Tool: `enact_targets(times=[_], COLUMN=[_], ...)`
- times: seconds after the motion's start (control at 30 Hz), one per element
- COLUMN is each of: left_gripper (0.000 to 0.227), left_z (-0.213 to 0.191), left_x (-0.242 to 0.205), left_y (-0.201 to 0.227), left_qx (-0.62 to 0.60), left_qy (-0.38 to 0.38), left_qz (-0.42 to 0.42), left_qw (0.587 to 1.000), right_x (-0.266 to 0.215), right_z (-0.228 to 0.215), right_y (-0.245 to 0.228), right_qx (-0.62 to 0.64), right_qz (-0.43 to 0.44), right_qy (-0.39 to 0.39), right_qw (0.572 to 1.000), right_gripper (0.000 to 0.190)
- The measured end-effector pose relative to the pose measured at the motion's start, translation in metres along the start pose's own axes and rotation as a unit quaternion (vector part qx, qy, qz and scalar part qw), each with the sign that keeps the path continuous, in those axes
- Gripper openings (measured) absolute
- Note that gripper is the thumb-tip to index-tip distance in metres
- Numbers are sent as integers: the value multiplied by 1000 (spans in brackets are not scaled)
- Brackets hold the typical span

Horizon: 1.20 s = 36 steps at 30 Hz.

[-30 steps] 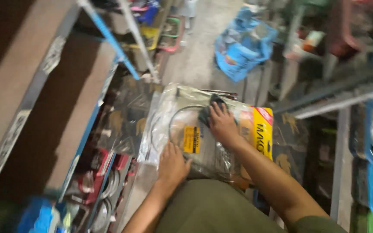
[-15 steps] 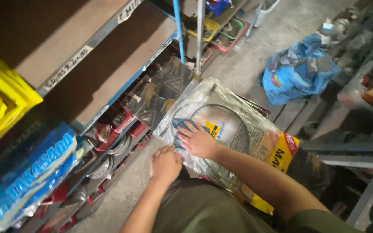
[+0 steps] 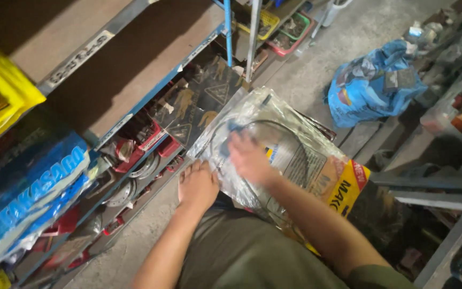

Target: The person wipes the surface of several packaged items on a table using a blue cloth. They clean a yellow 'MISHIBA' package and a clear plastic-wrapped item, then place the cleaned items onto a nearby shelf.

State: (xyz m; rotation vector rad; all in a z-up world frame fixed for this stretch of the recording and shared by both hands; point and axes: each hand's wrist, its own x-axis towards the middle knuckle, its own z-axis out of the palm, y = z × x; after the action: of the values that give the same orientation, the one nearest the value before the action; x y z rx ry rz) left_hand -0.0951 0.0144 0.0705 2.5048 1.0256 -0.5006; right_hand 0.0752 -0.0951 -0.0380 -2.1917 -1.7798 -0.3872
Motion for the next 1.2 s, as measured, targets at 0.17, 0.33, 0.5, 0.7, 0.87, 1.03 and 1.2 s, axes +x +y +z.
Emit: enact_targets(times=[0.17,0.33,0.5,0.7,0.87,1.03,1.2], left_gripper=[53,49,58,68,66,66,66], left_z=[-10,-54,-11,6,28,35,49], left_x=[28,57,103,128,143,151,161], left_y=[5,44,60,77,67,64,59], left_qx=[19,44,67,103,77,68,53], left_qy=[3,3,72,45,49,72,127], left_qz=[62,162,342,457,546,563,582], left_qw=[998,986,934,882,833,820,801], right_x=[-40,-44,-34,-71,-95,-112,-144], right_z=[-20,-17,-11,-31,-65,-83,-61], right_y=[-58,-11,37,52,-5,-80,-138], right_qx=[70,96,-93,-141,-98,-76,-99], right_qz=[-32,38,196,373,589,716,761], right_qy=[-16,-12,26,-20,-133,-169,-56], right_qw=[997,995,976,917,791,673,639], right_gripper=[40,34,50,52,66,64,47])
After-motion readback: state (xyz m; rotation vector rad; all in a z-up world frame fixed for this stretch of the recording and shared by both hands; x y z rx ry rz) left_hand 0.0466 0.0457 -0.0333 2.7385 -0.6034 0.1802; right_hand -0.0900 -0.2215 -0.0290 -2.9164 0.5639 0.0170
